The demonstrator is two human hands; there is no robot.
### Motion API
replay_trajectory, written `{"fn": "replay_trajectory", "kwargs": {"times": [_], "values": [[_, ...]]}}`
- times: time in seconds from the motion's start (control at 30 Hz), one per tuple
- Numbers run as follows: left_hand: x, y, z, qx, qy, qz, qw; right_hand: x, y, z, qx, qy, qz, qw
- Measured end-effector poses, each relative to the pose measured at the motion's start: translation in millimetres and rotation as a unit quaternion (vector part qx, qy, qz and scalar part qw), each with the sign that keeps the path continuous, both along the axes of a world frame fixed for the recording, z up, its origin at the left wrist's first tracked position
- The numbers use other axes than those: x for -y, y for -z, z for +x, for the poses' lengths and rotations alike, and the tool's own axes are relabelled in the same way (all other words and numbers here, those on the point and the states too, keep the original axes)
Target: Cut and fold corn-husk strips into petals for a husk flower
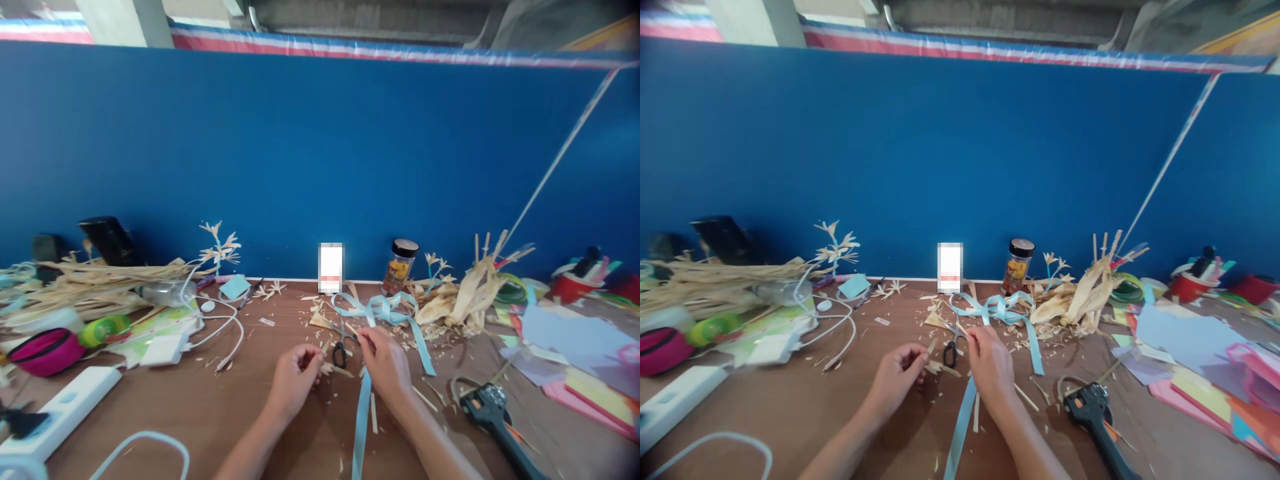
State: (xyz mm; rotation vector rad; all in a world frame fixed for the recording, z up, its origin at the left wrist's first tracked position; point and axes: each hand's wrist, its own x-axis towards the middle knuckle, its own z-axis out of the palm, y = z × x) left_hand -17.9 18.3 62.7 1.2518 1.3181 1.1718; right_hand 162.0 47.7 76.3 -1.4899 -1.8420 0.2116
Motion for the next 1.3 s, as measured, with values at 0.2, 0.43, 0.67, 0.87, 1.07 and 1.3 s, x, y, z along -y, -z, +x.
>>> {"fn": "replay_trajectory", "kwargs": {"times": [0.2, 0.43, 0.67, 0.87, 1.07, 1.3], "values": [[-21, -7.5, -35, -0.245, -0.097, 0.01, 0.964, 4, 1.6, -6, -0.002, -0.041, -0.012, 0.999], [-39, -11.0, -56, -0.34, -0.113, -0.009, 0.934, 1, 5.6, -2, -0.007, -0.034, -0.012, 0.999], [-45, -7.8, -64, -0.397, -0.127, -0.016, 0.909, 2, 4.7, -3, -0.015, -0.036, -0.008, 0.999], [-30, -13.8, -52, -0.421, -0.097, 0.018, 0.902, 3, 2.9, -3, -0.012, -0.042, -0.01, 0.999], [-6, -15.0, -17, -0.446, 0.047, 0.145, 0.882, 6, 2.1, -5, -0.007, -0.049, -0.015, 0.999], [-8, -13.6, -3, -0.488, 0.114, 0.167, 0.849, 5, 2.3, -5, -0.008, -0.054, -0.009, 0.998]]}}
